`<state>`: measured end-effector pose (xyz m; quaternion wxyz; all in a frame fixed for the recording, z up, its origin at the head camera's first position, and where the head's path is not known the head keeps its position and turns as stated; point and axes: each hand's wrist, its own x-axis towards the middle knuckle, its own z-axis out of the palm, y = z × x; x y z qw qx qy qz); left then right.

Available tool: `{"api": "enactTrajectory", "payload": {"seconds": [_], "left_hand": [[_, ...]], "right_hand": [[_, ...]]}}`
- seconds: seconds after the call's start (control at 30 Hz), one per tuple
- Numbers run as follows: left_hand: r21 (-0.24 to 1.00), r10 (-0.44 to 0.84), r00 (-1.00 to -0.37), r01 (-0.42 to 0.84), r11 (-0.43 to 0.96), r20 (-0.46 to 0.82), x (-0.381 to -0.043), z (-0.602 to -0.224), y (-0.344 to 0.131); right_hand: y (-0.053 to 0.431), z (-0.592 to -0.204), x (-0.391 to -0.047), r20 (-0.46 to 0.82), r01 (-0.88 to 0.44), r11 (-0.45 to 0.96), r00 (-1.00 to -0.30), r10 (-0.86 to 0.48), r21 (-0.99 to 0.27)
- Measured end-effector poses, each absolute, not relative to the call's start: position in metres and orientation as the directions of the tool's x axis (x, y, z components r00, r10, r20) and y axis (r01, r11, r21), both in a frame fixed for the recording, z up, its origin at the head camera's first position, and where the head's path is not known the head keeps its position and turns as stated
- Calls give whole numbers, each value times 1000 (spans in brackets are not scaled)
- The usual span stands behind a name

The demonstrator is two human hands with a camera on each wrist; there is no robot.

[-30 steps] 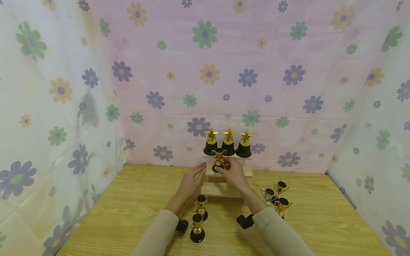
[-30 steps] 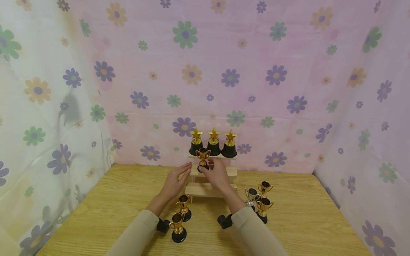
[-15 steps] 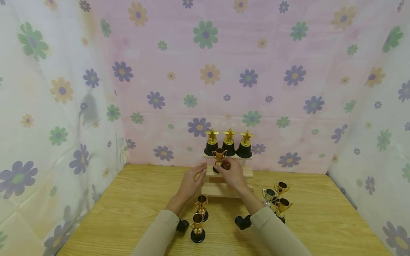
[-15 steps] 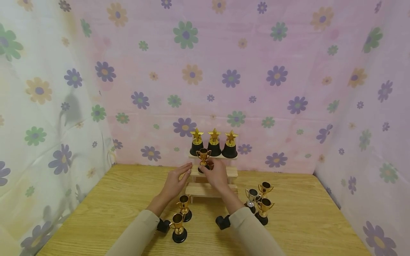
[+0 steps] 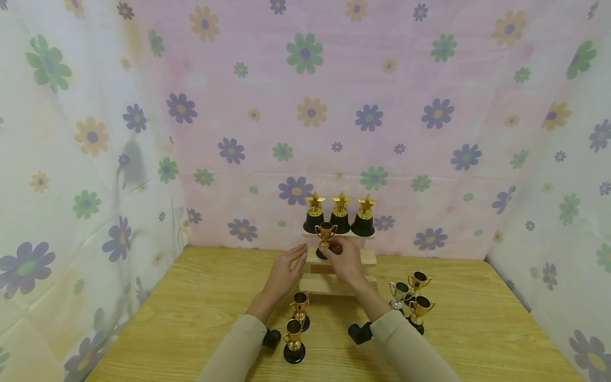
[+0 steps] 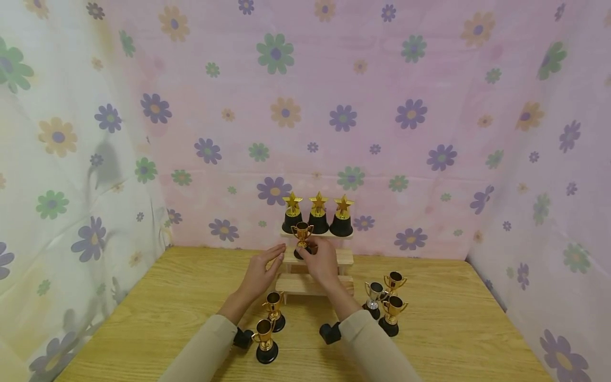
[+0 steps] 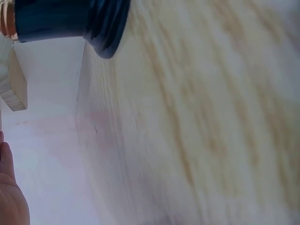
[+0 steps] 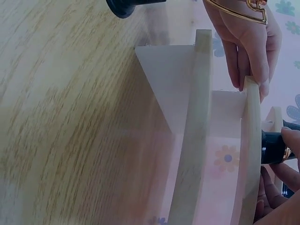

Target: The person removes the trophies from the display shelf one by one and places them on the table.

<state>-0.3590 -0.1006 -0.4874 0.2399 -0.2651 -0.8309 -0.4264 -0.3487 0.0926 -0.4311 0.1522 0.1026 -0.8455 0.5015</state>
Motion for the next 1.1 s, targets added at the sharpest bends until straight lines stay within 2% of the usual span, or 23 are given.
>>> {"api": "enactTrajectory", "payload": {"seconds": [0.3, 0.83, 1.1], "left_hand": [[553, 242, -723, 663, 504, 647, -359, -488, -99], [566, 229, -731, 655, 501, 643, -359, -486, -101], [558, 237, -725, 662, 501, 647, -361, -488, -102]], "right_hand": [[97, -426, -344, 377, -357, 499, -924, -64, -790], [113, -413, -321, 464, -465, 509, -875, -137, -725], [122, -411, -305, 401, -417, 509, -904, -148, -753]]}}
